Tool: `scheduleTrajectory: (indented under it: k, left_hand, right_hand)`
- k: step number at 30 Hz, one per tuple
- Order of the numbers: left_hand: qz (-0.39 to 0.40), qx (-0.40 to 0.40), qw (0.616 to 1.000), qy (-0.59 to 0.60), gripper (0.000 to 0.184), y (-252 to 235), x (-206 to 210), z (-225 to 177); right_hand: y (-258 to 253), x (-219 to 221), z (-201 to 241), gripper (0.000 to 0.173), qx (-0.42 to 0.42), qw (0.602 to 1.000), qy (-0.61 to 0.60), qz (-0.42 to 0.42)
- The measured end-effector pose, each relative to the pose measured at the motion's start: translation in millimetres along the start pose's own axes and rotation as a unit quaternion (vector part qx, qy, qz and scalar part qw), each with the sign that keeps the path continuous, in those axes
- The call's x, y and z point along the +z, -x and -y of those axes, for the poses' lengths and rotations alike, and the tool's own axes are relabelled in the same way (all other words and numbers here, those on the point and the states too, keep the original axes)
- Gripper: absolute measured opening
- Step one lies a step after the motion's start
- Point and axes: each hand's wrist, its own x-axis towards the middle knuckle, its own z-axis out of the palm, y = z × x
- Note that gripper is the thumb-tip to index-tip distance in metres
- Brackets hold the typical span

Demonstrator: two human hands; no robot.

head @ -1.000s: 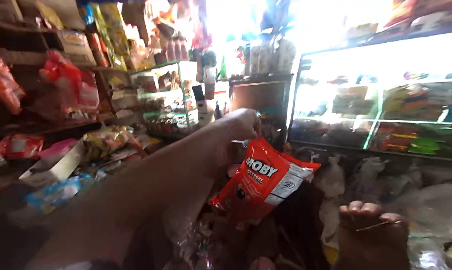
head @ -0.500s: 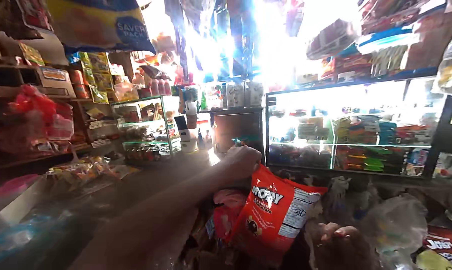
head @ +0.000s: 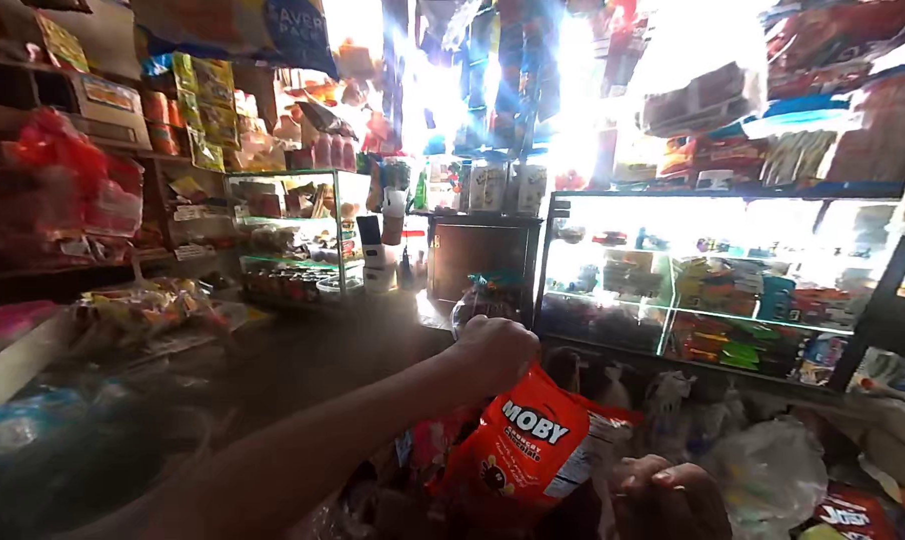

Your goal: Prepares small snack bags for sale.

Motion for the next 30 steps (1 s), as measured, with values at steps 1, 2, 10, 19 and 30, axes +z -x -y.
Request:
scheduleTrajectory:
  k: [1,2,10,19,30]
  left_hand:
    - [-0.004,0.001,1.000,0.014,0.024,5,4,6]
    - [-0.013,0.002,0.999,0.031,0.025,9,9,12]
    - [-0.108,-0.025,0.984,0.138,0.018,34,38,73]
    - [-0.146,-0.067,0.984,0.077,0.019,68,19,94]
    - [-0.190,-0.086,0.975,0.074,0.018,87,9,96]
  right_hand:
    - [-2,6,-1,0.014,0.006,1.000,0.017,0.004]
    - [-4,14,-3,0.014,0.015,0.999,0.044,-0.004]
    - [-22,48,-4,0.012,0.027,0.991,0.109,-0.075]
    - [-31,47,3,0.015,-0.029,0.995,0.016,-0.095]
    - [-26,59,-23,0.014,0.071,0.997,0.010,-0.041]
